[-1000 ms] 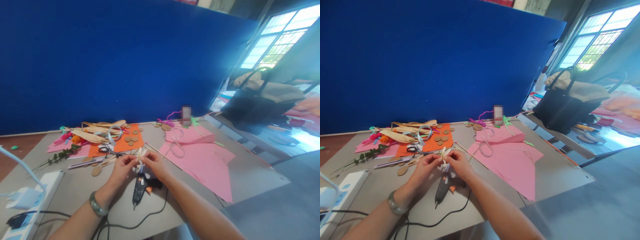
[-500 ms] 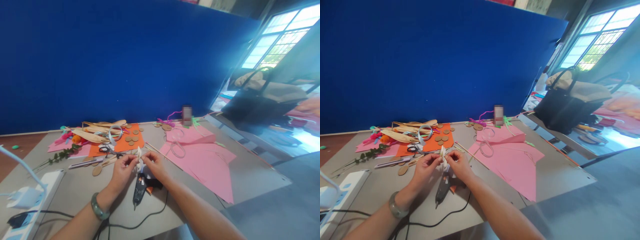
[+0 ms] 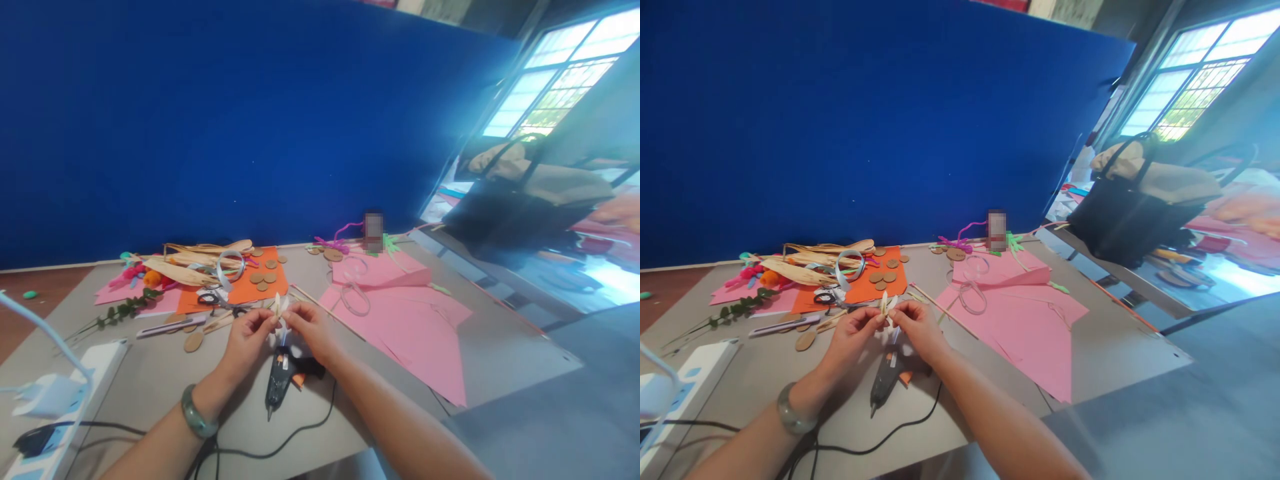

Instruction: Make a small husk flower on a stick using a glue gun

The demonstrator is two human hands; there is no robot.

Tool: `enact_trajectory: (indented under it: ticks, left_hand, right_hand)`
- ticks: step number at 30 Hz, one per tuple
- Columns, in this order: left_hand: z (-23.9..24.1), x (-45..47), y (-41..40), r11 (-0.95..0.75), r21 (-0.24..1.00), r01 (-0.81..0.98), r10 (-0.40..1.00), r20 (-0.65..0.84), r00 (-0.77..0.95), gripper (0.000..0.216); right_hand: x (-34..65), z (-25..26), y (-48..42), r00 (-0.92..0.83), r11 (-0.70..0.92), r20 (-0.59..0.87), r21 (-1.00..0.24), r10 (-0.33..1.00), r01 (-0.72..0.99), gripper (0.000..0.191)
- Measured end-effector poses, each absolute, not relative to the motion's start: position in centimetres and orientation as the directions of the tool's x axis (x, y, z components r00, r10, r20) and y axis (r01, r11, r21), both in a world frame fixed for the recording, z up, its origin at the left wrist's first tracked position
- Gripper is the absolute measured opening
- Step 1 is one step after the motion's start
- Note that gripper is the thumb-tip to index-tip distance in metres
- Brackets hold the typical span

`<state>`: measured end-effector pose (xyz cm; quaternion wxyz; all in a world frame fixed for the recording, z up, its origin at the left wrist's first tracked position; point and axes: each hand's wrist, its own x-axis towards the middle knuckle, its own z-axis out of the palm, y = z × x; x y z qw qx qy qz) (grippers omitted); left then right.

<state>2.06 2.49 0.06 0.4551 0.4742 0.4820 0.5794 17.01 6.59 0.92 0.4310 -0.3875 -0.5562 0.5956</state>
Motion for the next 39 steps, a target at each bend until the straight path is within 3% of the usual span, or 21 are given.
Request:
enact_trajectory:
  ticks: [22, 33, 36, 39]
  left_hand:
    - [-0.9, 1.7, 2.8, 0.035, 0.963, -0.267, 0.994, -0.06, -0.088, 0.022]
    - [-0.2, 1.7, 2.9, 0.019, 0.965, -0.26, 0.998, -0.035, -0.055, 0.024]
    - [0.0, 1.7, 3.0, 0.014, 0.969, -0.249, 0.995, -0.037, -0.088, 0.025]
    - [0.1, 1.4, 3.1, 0.003, 0.97, -0.242, 0.984, -0.046, -0.175, 0.026]
  right_hand:
    - [17.0, 0.5, 6.8, -0.358, -0.016, 0.032, -0.991, 0.933, -0.13, 0.026]
    - [16.8, 0.4, 6.9, -0.373, -0.015, 0.045, -0.988, 0.927, -0.156, 0.026]
    - [17.1, 0.6, 7.0, -0.365, 0.006, 0.039, -0.996, 0.93, -0.091, 0.026]
    - [18.3, 1.3, 7.4, -0.399, 0.112, 0.046, -0.983, 0.916, 0.145, 0.025]
